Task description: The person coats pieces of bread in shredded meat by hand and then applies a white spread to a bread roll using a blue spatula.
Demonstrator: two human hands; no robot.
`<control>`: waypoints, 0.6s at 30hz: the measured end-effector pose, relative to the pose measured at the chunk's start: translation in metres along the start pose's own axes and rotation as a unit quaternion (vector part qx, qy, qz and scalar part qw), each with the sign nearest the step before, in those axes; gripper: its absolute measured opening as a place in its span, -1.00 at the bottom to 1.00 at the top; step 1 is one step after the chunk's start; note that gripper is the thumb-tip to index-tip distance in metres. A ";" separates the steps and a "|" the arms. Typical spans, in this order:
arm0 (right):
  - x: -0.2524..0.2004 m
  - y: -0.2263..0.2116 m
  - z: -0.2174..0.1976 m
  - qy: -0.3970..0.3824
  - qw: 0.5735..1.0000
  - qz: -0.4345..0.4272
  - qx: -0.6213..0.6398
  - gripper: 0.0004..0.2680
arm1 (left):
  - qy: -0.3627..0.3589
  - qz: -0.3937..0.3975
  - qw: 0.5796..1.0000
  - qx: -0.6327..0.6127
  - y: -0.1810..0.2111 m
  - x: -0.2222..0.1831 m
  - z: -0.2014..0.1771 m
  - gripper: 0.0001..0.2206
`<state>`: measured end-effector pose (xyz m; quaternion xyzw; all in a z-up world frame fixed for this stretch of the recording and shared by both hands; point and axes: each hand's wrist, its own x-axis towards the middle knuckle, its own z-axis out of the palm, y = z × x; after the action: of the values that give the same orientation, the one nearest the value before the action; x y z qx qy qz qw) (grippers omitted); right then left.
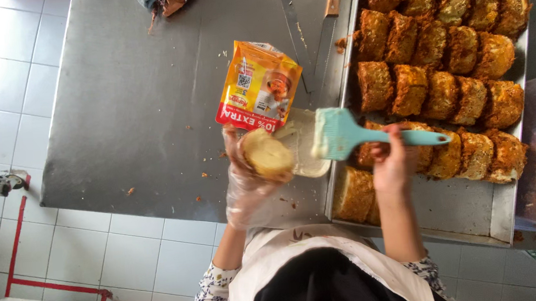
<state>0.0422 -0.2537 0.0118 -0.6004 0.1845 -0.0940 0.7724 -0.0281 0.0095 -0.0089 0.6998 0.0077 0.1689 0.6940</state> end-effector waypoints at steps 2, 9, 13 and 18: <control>-0.006 -0.009 0.000 -0.005 0.999 -0.012 0.047 -0.85 | -0.047 -0.038 0.989 0.138 0.029 0.010 0.006 0.03; -0.038 -0.024 0.011 -0.025 0.979 -0.191 -0.064 -0.89 | -0.020 0.245 0.910 0.334 0.035 0.040 0.024 -0.17; -0.045 -0.029 0.006 -0.016 0.973 -0.209 -0.098 -0.85 | -0.034 0.303 0.878 0.369 0.005 0.038 0.031 -0.18; -0.046 -0.026 0.014 -0.017 0.982 -0.178 0.057 -0.88 | -0.060 0.398 0.877 0.264 -0.014 0.032 0.043 -0.26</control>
<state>0.0076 -0.2316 0.0475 -0.5802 0.0563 -0.2303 0.7792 0.0164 -0.0237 -0.0145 0.8098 -0.2689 0.3799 0.3571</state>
